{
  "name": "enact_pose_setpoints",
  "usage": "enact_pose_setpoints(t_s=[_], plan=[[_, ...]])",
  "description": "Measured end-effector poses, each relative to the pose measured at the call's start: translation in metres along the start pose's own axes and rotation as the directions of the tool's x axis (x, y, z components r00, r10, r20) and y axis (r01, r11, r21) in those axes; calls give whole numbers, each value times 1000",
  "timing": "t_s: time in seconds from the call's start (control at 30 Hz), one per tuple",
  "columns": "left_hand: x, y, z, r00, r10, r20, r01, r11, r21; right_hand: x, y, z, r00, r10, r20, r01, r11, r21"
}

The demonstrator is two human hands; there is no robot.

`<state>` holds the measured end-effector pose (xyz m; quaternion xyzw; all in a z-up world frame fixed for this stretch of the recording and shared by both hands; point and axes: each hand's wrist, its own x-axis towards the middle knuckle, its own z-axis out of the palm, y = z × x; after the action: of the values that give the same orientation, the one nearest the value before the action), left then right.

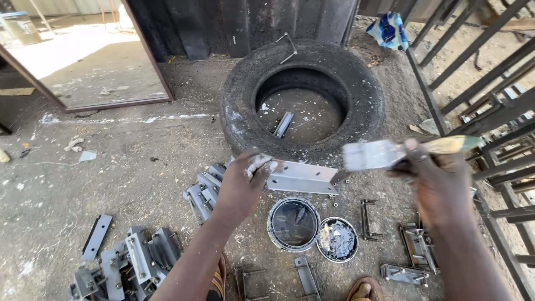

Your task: Painting small metal brackets using a paintbrush and a can of paint

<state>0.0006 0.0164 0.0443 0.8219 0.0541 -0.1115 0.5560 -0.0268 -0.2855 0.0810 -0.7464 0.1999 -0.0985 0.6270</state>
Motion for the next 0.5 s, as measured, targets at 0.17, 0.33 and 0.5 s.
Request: enact_pose_setpoints(t_s=[0.17,0.33,0.5], plan=[[-1,-19,14,841,528,-120,-500,842,202,-11,36,30,992,92,92,-121,910,396],[-3,-22,24,806,578,-127,-524,797,301,-15,52,51,925,293,241,-377,789,485],[-12,-11,23,789,603,-117,-546,776,317,-7,62,54,921,327,210,-385,841,380]])
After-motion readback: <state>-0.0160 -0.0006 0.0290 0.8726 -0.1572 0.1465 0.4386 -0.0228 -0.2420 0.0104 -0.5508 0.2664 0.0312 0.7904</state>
